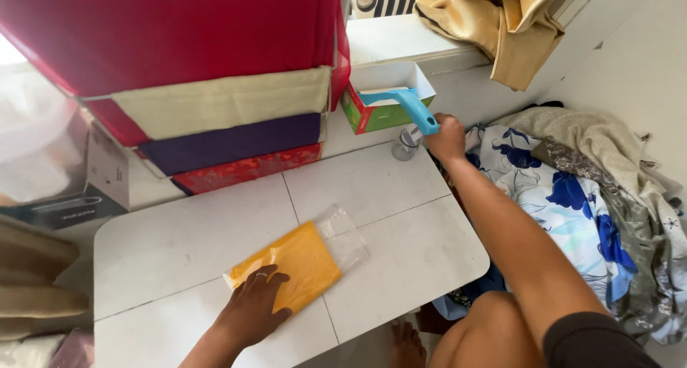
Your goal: The person uses a lint roller on a yellow garment, folds it, places it into a clear plastic bag, seals the bag, and applies a brand label to the outside.
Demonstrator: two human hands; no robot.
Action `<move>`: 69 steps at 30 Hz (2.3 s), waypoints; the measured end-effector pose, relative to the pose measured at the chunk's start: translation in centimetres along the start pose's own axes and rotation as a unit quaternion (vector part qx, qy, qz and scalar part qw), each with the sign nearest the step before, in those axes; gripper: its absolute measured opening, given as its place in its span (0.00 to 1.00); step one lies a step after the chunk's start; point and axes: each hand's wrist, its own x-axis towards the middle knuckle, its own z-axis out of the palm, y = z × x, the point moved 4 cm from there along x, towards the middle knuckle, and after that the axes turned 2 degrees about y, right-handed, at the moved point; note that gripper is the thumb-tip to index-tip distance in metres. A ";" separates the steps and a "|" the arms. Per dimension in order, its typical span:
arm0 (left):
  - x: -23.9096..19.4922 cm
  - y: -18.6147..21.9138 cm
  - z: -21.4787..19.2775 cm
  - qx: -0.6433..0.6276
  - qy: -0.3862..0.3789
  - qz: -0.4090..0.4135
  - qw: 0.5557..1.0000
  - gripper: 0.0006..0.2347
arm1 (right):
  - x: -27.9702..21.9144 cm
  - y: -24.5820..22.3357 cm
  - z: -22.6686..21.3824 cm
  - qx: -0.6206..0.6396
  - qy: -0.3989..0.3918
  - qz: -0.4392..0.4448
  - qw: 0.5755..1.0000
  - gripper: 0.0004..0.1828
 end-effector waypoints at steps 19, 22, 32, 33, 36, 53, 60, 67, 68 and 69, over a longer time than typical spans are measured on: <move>-1.4 -1.8 2.9 -0.001 0.048 0.023 0.999 0.26 | -17.4 -9.9 6.6 0.202 -0.331 0.205 0.898 0.13; -1.3 -2.5 2.1 -0.014 0.069 0.026 0.997 0.25 | -18.3 -12.2 6.7 0.354 -0.365 0.300 0.807 0.18; -0.4 -3.2 2.2 -0.043 0.073 0.009 0.996 0.28 | -20.7 -15.4 4.5 0.425 -0.450 0.396 0.679 0.17; -0.1 -3.5 2.6 -0.039 0.077 0.004 0.996 0.29 | -20.9 -16.6 3.6 0.414 -0.480 0.360 0.684 0.18; -0.5 -3.6 2.1 -0.050 0.079 -0.014 0.996 0.30 | -21.1 -16.0 4.7 0.394 -0.519 0.318 0.689 0.19; -0.7 -4.0 2.0 -0.068 0.075 -0.030 0.994 0.30 | -22.2 -17.8 6.5 0.367 -0.514 0.226 0.742 0.22; -0.4 -4.3 2.3 -0.062 0.082 -0.028 0.994 0.30 | -22.5 -17.9 6.8 0.360 -0.506 0.246 0.745 0.20; -0.2 -4.3 2.5 -0.055 0.084 -0.030 0.994 0.30 | -22.6 -18.8 6.4 0.342 -0.515 0.224 0.754 0.24; -0.1 -4.3 2.6 -0.056 0.083 -0.029 0.995 0.30 | -22.7 -18.9 6.4 0.347 -0.508 0.238 0.752 0.22; 0.0 -4.3 2.6 -0.056 0.082 -0.029 0.995 0.30 | -22.8 -19.0 6.4 0.353 -0.501 0.252 0.749 0.20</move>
